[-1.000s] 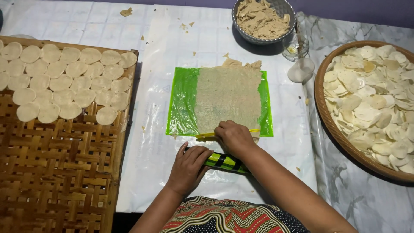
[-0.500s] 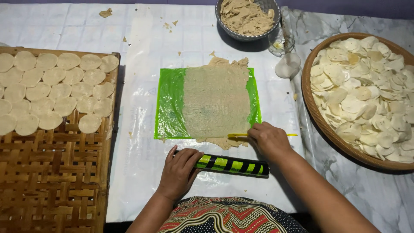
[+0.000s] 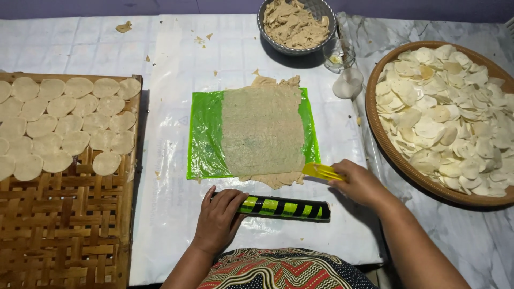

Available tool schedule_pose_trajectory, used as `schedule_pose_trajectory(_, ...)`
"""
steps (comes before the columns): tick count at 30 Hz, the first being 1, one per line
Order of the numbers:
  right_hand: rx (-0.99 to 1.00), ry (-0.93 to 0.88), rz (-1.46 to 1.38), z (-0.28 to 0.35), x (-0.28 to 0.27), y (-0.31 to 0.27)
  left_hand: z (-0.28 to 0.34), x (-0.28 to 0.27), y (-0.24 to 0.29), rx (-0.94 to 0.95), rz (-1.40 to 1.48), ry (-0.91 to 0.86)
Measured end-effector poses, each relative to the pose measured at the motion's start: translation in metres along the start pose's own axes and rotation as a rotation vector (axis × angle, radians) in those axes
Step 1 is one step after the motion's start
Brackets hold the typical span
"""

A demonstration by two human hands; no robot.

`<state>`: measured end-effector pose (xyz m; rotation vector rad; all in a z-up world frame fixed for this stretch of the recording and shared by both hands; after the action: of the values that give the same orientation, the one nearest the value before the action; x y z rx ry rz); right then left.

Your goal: Rolling and shaping dough to prepare small snacks on a table.

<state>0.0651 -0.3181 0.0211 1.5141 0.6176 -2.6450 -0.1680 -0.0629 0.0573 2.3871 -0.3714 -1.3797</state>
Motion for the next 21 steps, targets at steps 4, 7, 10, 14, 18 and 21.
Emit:
schedule_pose_trajectory(4, -0.271, 0.056, -0.028, -0.003, 0.033, -0.044, 0.002, 0.003, -0.001, 0.0, -0.004, -0.008)
schedule_pose_trajectory(7, -0.505, 0.139, 0.046, -0.014, 0.055, -0.075, 0.003, 0.003, -0.002, -0.009, -0.009, -0.017)
schedule_pose_trajectory(10, -0.669, 0.213, 0.107, -0.011, 0.053, -0.101, 0.002, 0.003, 0.0, -0.01, -0.001, -0.015)
schedule_pose_trajectory(14, -0.756, 0.257, 0.144, -0.014, 0.048, -0.114, 0.0, 0.0, 0.001, 0.006, 0.002, 0.012)
schedule_pose_trajectory(18, -0.611, 0.206, 0.001, -0.031, 0.038, -0.111, -0.001, -0.002, 0.002, 0.006, 0.002, 0.015)
schedule_pose_trajectory(21, -0.265, 0.011, -0.344, -0.047, 0.029, -0.096, -0.001, -0.003, 0.003, 0.019, -0.002, 0.014)
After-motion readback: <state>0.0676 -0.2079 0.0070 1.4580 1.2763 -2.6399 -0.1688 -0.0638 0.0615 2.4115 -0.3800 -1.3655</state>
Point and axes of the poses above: each hand's wrist, its own z-axis away from the middle knuckle, its own x-axis out of the palm, y = z × x, the point moved 9 cm from there along -z, towards the middle knuckle, and after that the axes turned 6 degrees about y, right-handed, at the moved point
